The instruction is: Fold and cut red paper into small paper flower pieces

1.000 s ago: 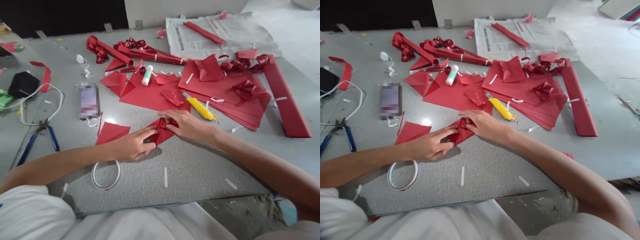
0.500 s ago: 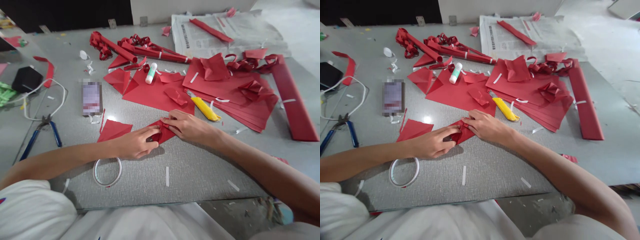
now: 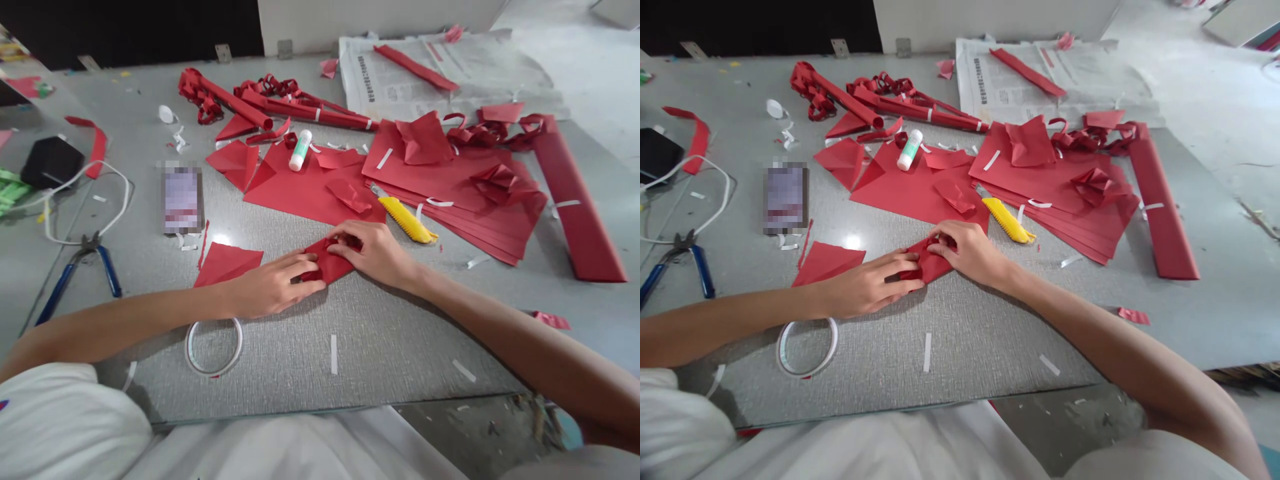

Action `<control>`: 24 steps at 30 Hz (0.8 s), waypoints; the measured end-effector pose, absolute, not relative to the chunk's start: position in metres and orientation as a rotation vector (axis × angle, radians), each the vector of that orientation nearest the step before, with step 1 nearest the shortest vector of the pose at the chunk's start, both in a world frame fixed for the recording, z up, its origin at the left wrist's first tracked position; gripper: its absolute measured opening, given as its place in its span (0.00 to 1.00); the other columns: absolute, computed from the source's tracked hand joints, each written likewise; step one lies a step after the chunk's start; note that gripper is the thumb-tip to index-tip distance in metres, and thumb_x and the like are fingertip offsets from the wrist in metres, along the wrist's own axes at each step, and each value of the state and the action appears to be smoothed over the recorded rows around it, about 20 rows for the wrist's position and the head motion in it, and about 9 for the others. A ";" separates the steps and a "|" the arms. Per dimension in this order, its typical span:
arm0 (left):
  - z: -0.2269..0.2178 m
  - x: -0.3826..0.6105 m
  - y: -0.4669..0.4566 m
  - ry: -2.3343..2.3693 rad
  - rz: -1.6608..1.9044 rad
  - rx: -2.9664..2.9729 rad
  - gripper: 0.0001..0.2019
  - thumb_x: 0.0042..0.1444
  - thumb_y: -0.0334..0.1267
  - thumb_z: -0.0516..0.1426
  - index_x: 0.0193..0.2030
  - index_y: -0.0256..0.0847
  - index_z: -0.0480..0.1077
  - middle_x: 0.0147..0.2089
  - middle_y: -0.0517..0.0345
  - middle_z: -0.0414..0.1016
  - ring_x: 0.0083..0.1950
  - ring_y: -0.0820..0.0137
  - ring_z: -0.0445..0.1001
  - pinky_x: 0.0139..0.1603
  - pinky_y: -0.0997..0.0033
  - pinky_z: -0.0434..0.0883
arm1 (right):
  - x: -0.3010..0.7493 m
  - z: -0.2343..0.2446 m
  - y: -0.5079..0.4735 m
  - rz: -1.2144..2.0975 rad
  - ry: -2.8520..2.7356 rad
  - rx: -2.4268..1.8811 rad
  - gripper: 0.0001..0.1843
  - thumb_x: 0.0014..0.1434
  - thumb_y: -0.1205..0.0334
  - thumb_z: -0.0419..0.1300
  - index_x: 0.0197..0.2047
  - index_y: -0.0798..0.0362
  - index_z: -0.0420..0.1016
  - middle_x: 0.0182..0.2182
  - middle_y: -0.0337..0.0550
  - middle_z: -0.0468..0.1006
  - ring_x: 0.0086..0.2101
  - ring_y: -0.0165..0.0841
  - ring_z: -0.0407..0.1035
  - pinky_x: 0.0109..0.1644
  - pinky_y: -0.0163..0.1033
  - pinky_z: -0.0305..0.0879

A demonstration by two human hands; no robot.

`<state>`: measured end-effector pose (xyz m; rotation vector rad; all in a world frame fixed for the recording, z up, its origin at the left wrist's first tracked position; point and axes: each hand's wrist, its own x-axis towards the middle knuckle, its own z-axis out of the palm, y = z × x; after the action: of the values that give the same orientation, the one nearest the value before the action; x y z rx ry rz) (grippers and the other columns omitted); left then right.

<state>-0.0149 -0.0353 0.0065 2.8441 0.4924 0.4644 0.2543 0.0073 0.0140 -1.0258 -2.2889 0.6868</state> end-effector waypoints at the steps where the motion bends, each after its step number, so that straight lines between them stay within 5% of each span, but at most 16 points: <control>1: 0.007 -0.015 -0.036 0.494 0.462 2.851 0.16 0.75 0.30 0.54 0.65 0.40 0.73 0.60 0.43 0.78 0.71 0.53 0.75 0.71 0.45 0.79 | 0.254 0.015 0.007 0.693 -2.292 -1.023 0.09 0.73 0.60 0.61 0.43 0.51 0.83 0.35 0.44 0.83 0.34 0.37 0.76 0.44 0.44 0.76; 6: 0.008 -0.012 -0.039 0.524 0.498 2.892 0.12 0.77 0.33 0.55 0.62 0.36 0.75 0.57 0.43 0.80 0.69 0.53 0.77 0.70 0.46 0.79 | 0.252 0.020 0.006 0.645 -2.362 -1.000 0.11 0.74 0.61 0.57 0.41 0.50 0.79 0.39 0.47 0.83 0.37 0.38 0.76 0.46 0.45 0.74; 10: 0.008 -0.009 -0.041 0.547 0.502 2.914 0.12 0.77 0.33 0.55 0.62 0.35 0.74 0.59 0.43 0.80 0.68 0.54 0.78 0.71 0.46 0.79 | 0.262 0.030 0.011 0.677 -2.439 -1.026 0.08 0.73 0.58 0.60 0.43 0.50 0.78 0.33 0.43 0.81 0.33 0.36 0.74 0.41 0.42 0.70; 15: 0.005 -0.009 -0.042 0.531 0.529 2.919 0.15 0.77 0.32 0.54 0.66 0.34 0.70 0.61 0.42 0.81 0.70 0.55 0.77 0.73 0.46 0.77 | 0.278 0.034 0.016 0.732 -2.528 -1.021 0.15 0.75 0.58 0.55 0.35 0.47 0.73 0.30 0.41 0.79 0.32 0.36 0.73 0.41 0.42 0.69; 24: 0.004 -0.012 -0.039 0.557 0.633 2.896 0.10 0.76 0.26 0.52 0.54 0.38 0.74 0.57 0.45 0.81 0.63 0.58 0.81 0.66 0.51 0.82 | 0.267 0.015 0.001 0.468 -2.454 -1.147 0.13 0.77 0.59 0.51 0.42 0.49 0.73 0.36 0.48 0.81 0.36 0.40 0.75 0.42 0.45 0.69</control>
<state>-0.0116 -0.0390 0.0037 2.8958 0.5566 0.6326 0.2670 0.0014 0.0148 -1.1468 -2.4540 0.4675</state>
